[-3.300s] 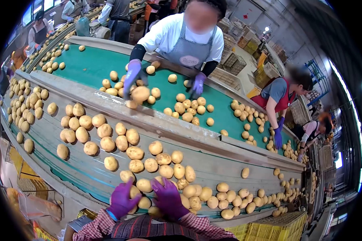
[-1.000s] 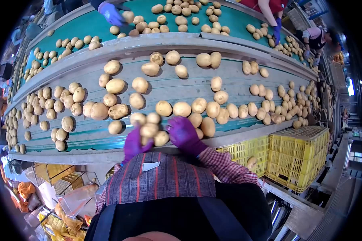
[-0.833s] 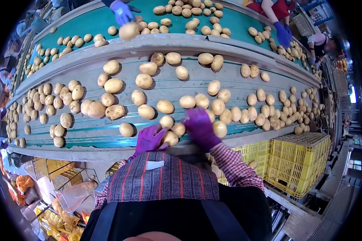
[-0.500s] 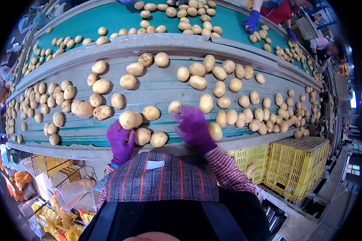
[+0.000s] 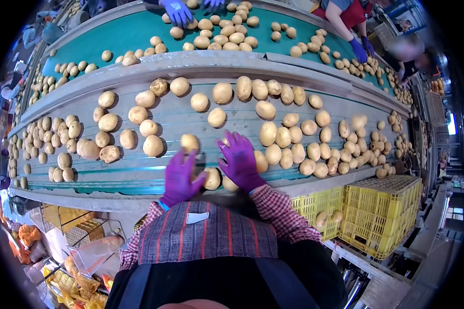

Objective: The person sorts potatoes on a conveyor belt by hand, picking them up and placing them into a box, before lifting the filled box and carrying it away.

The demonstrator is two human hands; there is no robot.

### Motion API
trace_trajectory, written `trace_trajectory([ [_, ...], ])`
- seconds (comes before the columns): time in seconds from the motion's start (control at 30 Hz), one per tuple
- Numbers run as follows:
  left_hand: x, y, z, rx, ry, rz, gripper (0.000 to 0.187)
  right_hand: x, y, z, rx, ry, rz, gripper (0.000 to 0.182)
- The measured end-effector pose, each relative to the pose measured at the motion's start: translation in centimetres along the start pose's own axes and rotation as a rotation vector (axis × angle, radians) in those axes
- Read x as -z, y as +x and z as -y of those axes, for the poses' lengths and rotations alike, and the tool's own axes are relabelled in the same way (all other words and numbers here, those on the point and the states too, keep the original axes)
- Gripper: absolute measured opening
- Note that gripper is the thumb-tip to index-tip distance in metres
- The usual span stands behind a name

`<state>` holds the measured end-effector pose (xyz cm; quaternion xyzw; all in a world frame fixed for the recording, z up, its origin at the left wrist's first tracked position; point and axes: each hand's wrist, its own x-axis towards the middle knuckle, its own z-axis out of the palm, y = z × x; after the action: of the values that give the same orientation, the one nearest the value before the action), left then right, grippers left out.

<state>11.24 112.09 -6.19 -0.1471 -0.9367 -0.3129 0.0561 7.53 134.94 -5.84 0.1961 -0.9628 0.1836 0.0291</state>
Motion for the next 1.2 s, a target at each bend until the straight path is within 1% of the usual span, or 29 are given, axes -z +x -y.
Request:
trace_trajectory([
  [0.03, -0.9, 1.1, -0.7, -0.108, -0.194, 0.038, 0.070, 0.6, -0.3, -0.7, -0.024, -0.016, 0.007, 0.062],
  [0.07, -1.7, 2.1, -1.6, -0.169, -0.282, 0.105, 0.065, 1.3, -0.7, -1.8, -0.015, -0.040, -0.027, 0.059],
  [0.1, -2.2, 3.1, -3.2, -0.230, -0.371, 0.175, 0.060, 0.9, -1.5, -4.4, -0.024, -0.040, -0.009, 0.057],
  [0.13, -2.5, 3.6, -5.0, -0.293, -0.216, 0.006, 0.052, -0.5, -2.4, -7.9, -0.032, -0.040, 0.009, 0.056],
  [0.17, -2.9, 4.3, -5.4, -0.251, -0.250, -0.002, 0.050, -1.0, -2.9, -10.3, -0.041, -0.041, 0.026, 0.054],
  [0.2, -3.2, 5.2, -5.6, -0.209, -0.282, -0.007, 0.047, 0.3, -2.7, -10.8, 0.011, -0.130, -0.047, 0.046],
  [0.27, -3.0, 7.2, -5.3, -0.097, -0.354, -0.034, 0.043, 2.4, -2.7, -11.4, 0.033, -0.081, -0.125, 0.043],
  [0.3, -2.7, 8.5, -5.1, -0.070, -0.297, -0.157, 0.034, 3.0, -2.9, -11.9, 0.045, -0.058, -0.163, 0.041],
  [0.33, -4.0, 9.3, -3.0, -0.087, -0.195, -0.285, 0.036, 1.7, -3.6, -13.7, -0.030, 0.173, -0.229, 0.038],
  [0.37, -4.5, 10.3, -1.7, -0.019, -0.141, -0.393, 0.039, 2.3, -3.0, -13.5, -0.064, 0.218, -0.286, 0.040],
  [0.4, -4.9, 11.7, -0.4, 0.062, -0.085, -0.413, 0.046, 3.1, -1.7, -12.3, -0.100, 0.266, -0.339, 0.041],
  [0.43, -4.9, 13.0, 0.6, 0.043, 0.001, -0.387, 0.055, 3.3, -0.5, -11.6, -0.136, 0.315, -0.392, 0.043],
  [0.47, -5.6, 14.2, 1.5, 0.038, 0.034, -0.359, 0.059, 3.1, 0.6, -12.1, -0.039, 0.184, -0.387, 0.053],
  [0.5, -6.5, 15.2, 2.2, 0.032, 0.067, -0.334, 0.064, 2.7, 1.8, -12.1, -0.078, 0.047, -0.318, 0.055],
  [0.6, -8.8, 17.5, 3.2, 0.138, 0.256, -0.102, 0.064, 1.1, 5.6, -13.9, -0.068, -0.157, -0.193, 0.048],
  [0.67, -10.0, 18.0, 4.6, 0.120, 0.083, -0.180, 0.067, 0.8, 7.3, -14.6, -0.076, -0.277, -0.093, 0.044],
  [0.7, -10.1, 18.1, 4.9, 0.112, -0.005, -0.219, 0.068, 0.8, 7.8, -15.3, -0.072, -0.253, -0.073, 0.043],
  [0.73, -10.2, 17.6, 5.0, 0.071, -0.154, -0.282, 0.062, 0.8, 8.2, -15.8, -0.066, -0.229, -0.048, 0.042],
  [0.77, -10.4, 16.7, 4.9, 0.259, -0.612, -0.207, 0.060, 0.6, 8.4, -16.3, -0.060, -0.202, -0.023, 0.041],
  [0.8, -9.2, 15.9, 3.3, 0.441, -1.069, -0.124, 0.058, 1.9, 8.3, -16.7, -0.027, 0.062, -0.061, 0.041],
  [0.83, -7.9, 15.1, 1.7, 0.614, -1.524, -0.032, 0.056, 2.5, 7.9, -17.4, 0.036, 0.333, -0.148, 0.044],
  [0.87, -7.2, 14.2, 0.3, 0.548, -1.677, -0.009, 0.057, 3.2, 7.6, -17.6, -0.009, 0.566, -0.113, 0.046],
  [0.9, -7.3, 13.5, -0.9, 0.620, -1.783, -0.072, 0.063, 3.7, 7.3, -17.6, -0.052, 0.794, -0.069, 0.047],
  [0.93, -7.0, 13.1, -2.7, 0.642, -1.919, -0.134, 0.064, 4.1, 6.8, -17.5, -0.235, 1.210, 0.121, 0.050],
  [0.97, -7.2, 12.5, -4.5, 0.668, -2.057, -0.194, 0.066, 4.4, 5.6, -17.2, -0.261, 1.441, 0.175, 0.052],
  [1.03, -9.7, 11.2, -7.0, 0.637, -2.221, -0.225, 0.070, 7.8, 3.0, -15.0, -0.323, 1.893, 0.285, 0.057],
  [1.07, -10.7, 10.7, -7.5, 0.652, -2.327, -0.239, 0.076, 8.6, 2.4, -14.2, -0.351, 1.921, 0.285, 0.056],
  [1.13, -10.2, 10.8, -12.1, 0.704, -2.361, -0.355, 0.079, 10.3, 1.3, -12.7, -0.408, 1.979, 0.281, 0.055],
  [1.2, -10.8, 10.1, -15.3, 0.600, -2.477, -0.367, 0.084, 9.5, 0.0, -12.9, -0.308, 1.802, 0.228, 0.051],
])
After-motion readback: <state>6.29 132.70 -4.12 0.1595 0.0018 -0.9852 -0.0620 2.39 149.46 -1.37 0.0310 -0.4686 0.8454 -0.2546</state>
